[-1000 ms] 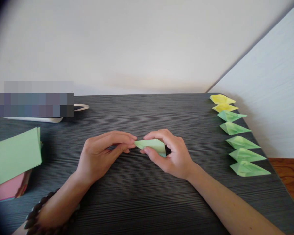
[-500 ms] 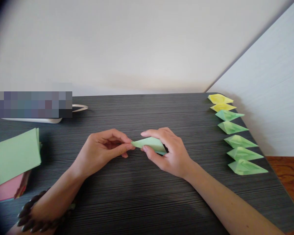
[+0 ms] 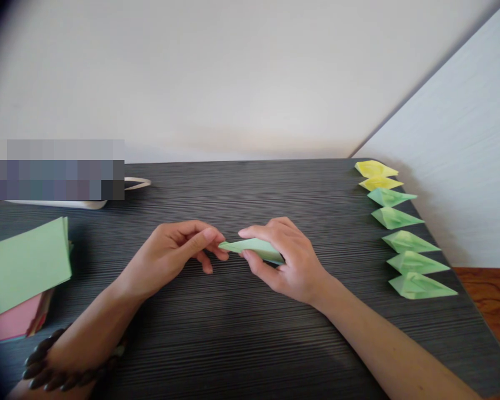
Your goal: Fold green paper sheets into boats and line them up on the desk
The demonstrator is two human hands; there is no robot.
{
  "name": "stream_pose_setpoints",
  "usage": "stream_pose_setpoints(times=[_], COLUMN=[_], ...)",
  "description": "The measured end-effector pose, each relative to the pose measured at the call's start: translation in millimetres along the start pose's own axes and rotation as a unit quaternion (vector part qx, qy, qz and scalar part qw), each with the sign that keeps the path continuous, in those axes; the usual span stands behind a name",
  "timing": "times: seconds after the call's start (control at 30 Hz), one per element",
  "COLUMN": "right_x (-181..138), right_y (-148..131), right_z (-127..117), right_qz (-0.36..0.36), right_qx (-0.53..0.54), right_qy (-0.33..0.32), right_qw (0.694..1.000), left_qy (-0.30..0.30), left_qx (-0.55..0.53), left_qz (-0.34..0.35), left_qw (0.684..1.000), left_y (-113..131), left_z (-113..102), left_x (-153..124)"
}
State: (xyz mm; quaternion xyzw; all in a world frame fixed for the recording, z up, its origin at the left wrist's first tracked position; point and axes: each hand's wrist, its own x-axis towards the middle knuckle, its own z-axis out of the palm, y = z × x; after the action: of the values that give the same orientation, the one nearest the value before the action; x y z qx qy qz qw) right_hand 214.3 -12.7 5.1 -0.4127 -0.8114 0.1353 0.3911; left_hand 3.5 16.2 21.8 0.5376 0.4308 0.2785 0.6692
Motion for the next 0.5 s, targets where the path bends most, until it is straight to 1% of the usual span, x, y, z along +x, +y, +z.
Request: stream_pose_setpoints(times=[0.13,0.23,0.37,0.5], right_x=[0.5,1.2,0.9,0.6], right_y=[0.6,0.8,0.9,0.6], right_z=[0.7,0.8,0.5,0.6], right_qz=[0.007,0.003,-0.010,0.000], right_qx=[-0.003,-0.001,0.003,-0.005], right_qy=[-0.006,-0.009,-0.007,-0.005], right_qw=[1.000,1.000,1.000,1.000], left_qy=[-0.039,-0.061,-0.059,-0.063], left_qx=[0.037,0.045,0.055,0.069], left_qz=[-0.011,-0.014,-0.025,-0.044], left_qw=[0.999,0.997,0.996,0.995], left_y=[-2.5,-3.2,-1.6,0.0], left_z=[-0.9,-0.1,1.0,1.8], left_x=[1.7,2.0,0.2,-2.6])
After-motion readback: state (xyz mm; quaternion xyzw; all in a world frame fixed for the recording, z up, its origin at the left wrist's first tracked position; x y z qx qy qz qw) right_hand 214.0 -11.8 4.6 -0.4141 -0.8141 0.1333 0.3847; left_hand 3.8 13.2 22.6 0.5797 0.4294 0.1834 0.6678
